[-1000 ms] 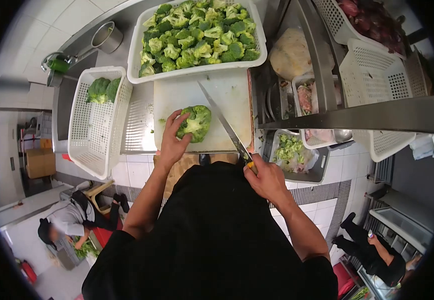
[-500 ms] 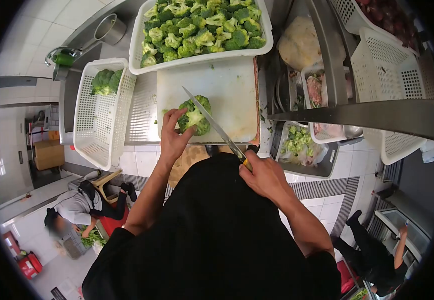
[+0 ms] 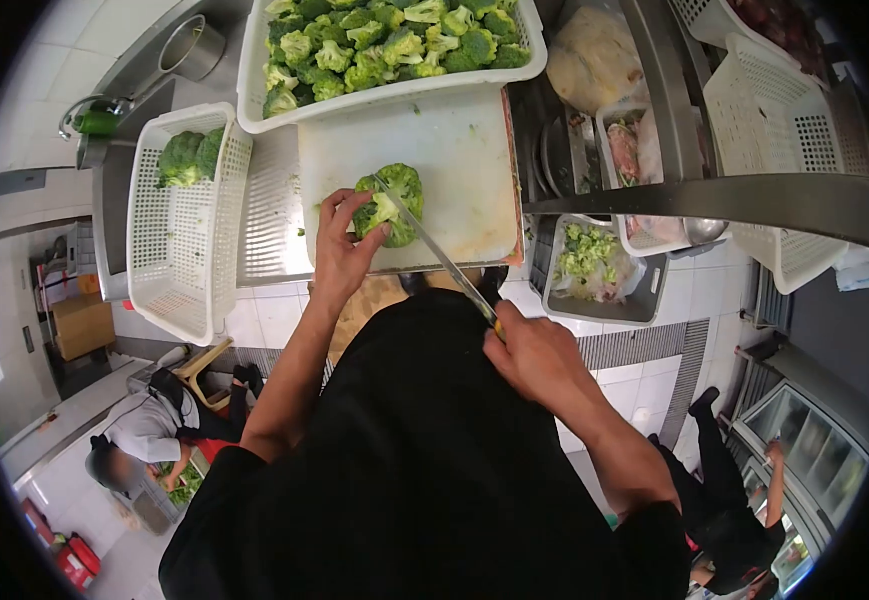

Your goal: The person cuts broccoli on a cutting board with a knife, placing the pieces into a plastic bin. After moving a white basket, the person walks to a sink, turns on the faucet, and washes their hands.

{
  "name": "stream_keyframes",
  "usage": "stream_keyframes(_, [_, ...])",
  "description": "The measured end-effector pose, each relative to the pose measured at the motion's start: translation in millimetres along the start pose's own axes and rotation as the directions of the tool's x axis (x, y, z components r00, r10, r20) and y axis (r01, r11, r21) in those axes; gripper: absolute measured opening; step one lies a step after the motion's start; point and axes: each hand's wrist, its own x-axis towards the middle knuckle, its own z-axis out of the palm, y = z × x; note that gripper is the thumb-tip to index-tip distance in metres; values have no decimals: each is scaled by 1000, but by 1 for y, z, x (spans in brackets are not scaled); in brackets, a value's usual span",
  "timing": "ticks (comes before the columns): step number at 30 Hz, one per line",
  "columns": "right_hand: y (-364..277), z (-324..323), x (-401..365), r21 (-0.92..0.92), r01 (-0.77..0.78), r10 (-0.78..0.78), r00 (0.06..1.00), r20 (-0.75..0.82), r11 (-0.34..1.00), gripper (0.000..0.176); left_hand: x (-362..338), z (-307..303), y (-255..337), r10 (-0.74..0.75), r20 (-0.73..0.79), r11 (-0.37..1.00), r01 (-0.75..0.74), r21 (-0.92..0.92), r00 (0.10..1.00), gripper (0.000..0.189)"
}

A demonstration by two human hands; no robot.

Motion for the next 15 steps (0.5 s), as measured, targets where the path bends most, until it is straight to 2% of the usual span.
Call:
stream_keyframes(1, [-3, 2, 7, -1, -12, 12, 1000, 2, 1000, 27, 0, 0, 1, -3, 9, 1000, 3, -8, 1000, 50])
stream_keyframes(3, [-9, 9, 28, -10, 104, -105, 990, -92, 995, 27, 1, 0, 3, 34, 10, 998, -34, 61, 999, 49])
stream_keyframes(7, [-29, 16, 70, -60, 110, -117, 985, -126, 992, 26, 4, 3, -5, 27, 7, 999, -27, 46, 1000, 49])
stream_keyframes(9, [-35, 21, 91, -70, 143, -151, 980, -130, 987, 27, 5, 4, -8, 29, -61, 1000, -29, 7, 998, 50])
stream_keyframes(12, [-46, 28, 119, -76, 123, -132, 982, -136, 990, 26, 4, 2, -5, 41, -77, 999, -42, -12, 996, 51])
stream_keyframes(15, [-39, 55, 152, -80, 145, -157, 973, -169, 986, 27, 3, 2, -5, 12, -85, 999, -16, -46, 996, 49])
